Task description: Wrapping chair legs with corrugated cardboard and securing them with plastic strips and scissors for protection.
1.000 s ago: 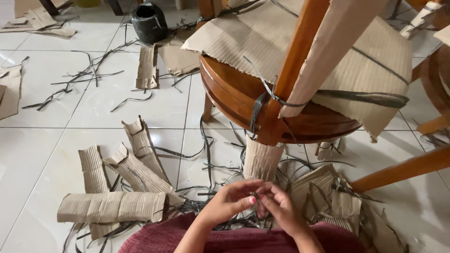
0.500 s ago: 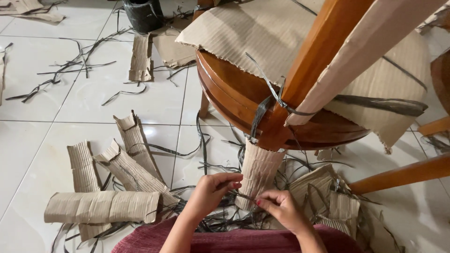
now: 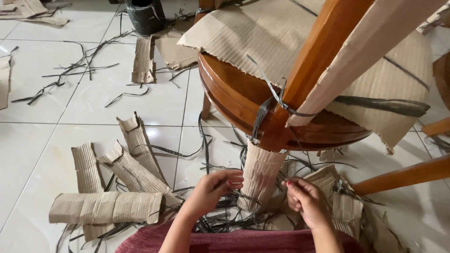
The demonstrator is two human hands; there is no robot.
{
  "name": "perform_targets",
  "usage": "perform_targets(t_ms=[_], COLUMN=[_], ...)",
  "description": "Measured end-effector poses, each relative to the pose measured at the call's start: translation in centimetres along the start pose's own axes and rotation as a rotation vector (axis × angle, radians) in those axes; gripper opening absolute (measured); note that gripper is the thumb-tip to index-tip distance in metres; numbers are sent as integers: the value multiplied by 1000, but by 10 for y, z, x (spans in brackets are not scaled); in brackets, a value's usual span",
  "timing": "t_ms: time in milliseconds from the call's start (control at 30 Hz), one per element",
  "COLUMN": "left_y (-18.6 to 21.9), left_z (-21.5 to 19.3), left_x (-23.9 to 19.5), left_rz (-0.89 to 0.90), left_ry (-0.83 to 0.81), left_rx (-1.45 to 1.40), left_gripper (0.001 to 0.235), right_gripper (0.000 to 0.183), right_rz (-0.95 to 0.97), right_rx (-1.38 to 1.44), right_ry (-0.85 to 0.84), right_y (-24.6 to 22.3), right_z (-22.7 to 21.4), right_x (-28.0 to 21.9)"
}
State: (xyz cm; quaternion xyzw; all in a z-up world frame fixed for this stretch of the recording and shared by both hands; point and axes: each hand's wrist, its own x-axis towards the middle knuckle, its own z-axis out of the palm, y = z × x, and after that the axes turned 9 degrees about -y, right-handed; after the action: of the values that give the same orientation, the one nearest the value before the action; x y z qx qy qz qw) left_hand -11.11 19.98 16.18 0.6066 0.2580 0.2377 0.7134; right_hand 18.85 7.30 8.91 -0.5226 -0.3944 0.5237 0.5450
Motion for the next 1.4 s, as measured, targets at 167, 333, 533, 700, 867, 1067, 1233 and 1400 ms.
perform_targets(t_ms=[167, 333, 533, 700, 867, 1067, 1233, 1400], left_y=[-2, 10, -47, -15, -21, -16, -17, -35], left_z=[5, 3, -31, -28, -34, -44, -46, -46], left_x=[-3, -5, -9, -12, -11, -1, 6, 15], left_rz=[-321, -565, -837, -903, -837, -771, -780, -817], left_ry=[-150, -194, -90, -65, -133, -98, -135, -188], left_rx=[-104, 381, 934, 929, 905, 924, 944, 914], left_gripper=[44, 39, 32, 29, 39, 21, 27, 26], right_gripper=[13, 20, 14, 17, 29, 28, 37, 45], right_rz=[-15, 137, 451, 357, 147, 146, 244, 178], right_rx=[243, 143, -700, -848, -905, -965, -951, -918], right_ry=[-159, -397, -539, -634, -478, -379, -437, -443], right_y=[-7, -1, 13, 76, 119, 96, 106, 162], right_z=[19, 26, 110, 154, 175, 181, 182, 157], right_x=[0, -4, -3, 2, 14, 27, 34, 37])
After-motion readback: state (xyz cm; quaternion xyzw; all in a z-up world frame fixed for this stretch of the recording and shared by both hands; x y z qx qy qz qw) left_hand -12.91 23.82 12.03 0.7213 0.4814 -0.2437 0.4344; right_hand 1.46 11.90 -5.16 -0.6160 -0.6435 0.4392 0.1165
